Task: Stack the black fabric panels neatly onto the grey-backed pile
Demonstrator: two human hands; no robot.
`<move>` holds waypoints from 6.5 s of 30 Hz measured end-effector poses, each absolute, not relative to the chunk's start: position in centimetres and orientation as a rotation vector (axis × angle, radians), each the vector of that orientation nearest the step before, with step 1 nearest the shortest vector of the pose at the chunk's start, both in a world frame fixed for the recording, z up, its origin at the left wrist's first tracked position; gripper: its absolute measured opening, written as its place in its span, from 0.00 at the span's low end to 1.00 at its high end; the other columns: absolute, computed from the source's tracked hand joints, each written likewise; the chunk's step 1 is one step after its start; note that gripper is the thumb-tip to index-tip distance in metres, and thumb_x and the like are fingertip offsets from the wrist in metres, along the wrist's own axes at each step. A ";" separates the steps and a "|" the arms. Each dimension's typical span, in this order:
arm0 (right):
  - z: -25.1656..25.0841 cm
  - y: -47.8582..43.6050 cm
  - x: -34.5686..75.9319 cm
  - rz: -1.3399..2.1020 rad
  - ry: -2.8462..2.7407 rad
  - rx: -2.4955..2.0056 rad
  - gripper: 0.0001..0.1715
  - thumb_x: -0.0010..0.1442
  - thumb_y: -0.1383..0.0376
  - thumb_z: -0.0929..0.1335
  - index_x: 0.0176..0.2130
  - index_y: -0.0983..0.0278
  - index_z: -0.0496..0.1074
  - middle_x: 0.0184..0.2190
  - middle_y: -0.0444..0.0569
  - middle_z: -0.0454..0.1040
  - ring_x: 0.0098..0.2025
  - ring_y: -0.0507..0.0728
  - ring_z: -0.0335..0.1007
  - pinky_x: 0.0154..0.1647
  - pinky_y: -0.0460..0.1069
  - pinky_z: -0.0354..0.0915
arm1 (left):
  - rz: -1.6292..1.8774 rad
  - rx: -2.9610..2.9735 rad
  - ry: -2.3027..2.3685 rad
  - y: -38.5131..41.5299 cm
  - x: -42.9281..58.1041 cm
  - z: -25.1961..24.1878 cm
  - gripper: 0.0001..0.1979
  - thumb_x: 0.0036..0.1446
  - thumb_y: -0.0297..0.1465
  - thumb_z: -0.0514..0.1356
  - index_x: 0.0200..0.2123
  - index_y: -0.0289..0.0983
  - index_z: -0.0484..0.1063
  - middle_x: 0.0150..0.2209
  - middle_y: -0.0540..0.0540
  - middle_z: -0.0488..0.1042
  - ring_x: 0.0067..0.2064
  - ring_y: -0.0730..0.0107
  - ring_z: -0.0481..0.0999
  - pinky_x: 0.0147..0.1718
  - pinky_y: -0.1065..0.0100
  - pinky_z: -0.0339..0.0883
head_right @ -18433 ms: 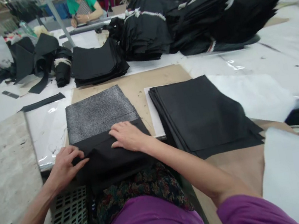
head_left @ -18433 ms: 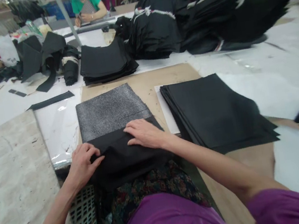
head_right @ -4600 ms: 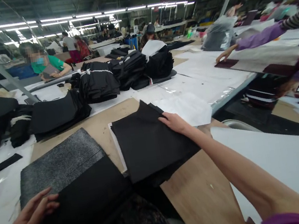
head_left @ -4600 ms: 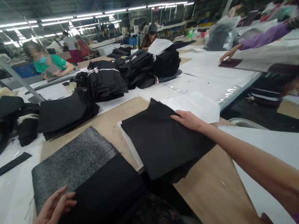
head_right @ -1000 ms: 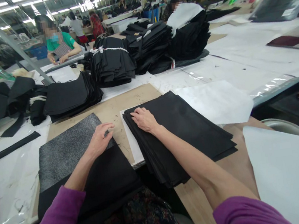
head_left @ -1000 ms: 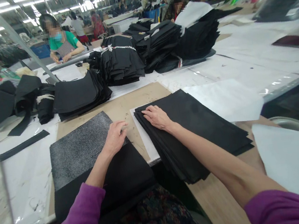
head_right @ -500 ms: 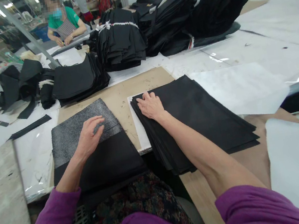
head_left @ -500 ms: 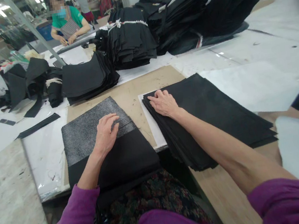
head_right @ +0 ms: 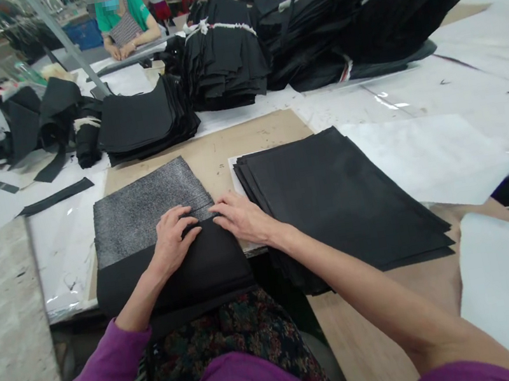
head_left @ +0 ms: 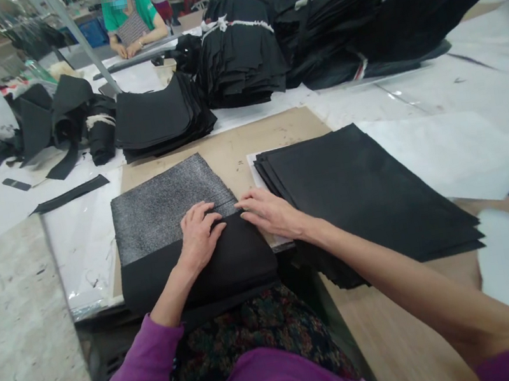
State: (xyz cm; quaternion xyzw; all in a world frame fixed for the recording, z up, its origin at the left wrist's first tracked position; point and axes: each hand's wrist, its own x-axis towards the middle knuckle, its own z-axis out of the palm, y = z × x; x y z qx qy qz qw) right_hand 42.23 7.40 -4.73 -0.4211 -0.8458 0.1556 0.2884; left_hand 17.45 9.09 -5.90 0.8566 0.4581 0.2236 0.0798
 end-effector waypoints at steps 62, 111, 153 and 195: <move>-5.7 4.1 43.3 0.391 -2.392 -1.385 0.21 0.69 0.69 0.60 0.56 0.53 0.70 0.46 0.50 0.70 0.46 0.56 0.67 0.40 0.49 0.65 | 0.580 2.811 1.300 5.1 21.8 -6.4 0.09 0.68 0.27 0.51 0.35 0.39 0.68 0.35 0.44 0.68 0.41 0.61 0.69 0.41 0.60 0.66; -5.8 5.1 37.0 0.354 -1.910 -1.737 0.10 0.67 0.67 0.64 0.41 0.59 0.75 0.39 0.46 0.75 0.41 0.57 0.74 0.41 0.49 0.64 | 0.475 2.409 1.204 14.2 21.4 -4.2 0.07 0.62 0.30 0.61 0.30 0.38 0.70 0.41 0.46 0.72 0.47 0.62 0.68 0.48 0.63 0.63; -6.3 5.0 36.0 0.761 -1.829 -1.652 0.18 0.67 0.52 0.61 0.50 0.60 0.65 0.43 0.54 0.78 0.44 0.64 0.77 0.46 0.56 0.69 | 0.366 2.433 0.834 11.5 12.5 -3.2 0.19 0.65 0.40 0.61 0.57 0.42 0.67 0.52 0.48 0.77 0.48 0.66 0.73 0.58 0.58 0.48; -5.6 4.8 35.2 0.538 -1.932 -1.790 0.17 0.69 0.56 0.60 0.50 0.60 0.68 0.36 0.52 0.78 0.40 0.64 0.76 0.39 0.53 0.65 | 0.541 2.115 1.582 4.6 -6.6 -2.3 0.12 0.61 0.43 0.61 0.37 0.40 0.73 0.37 0.49 0.75 0.42 0.65 0.71 0.47 0.62 0.62</move>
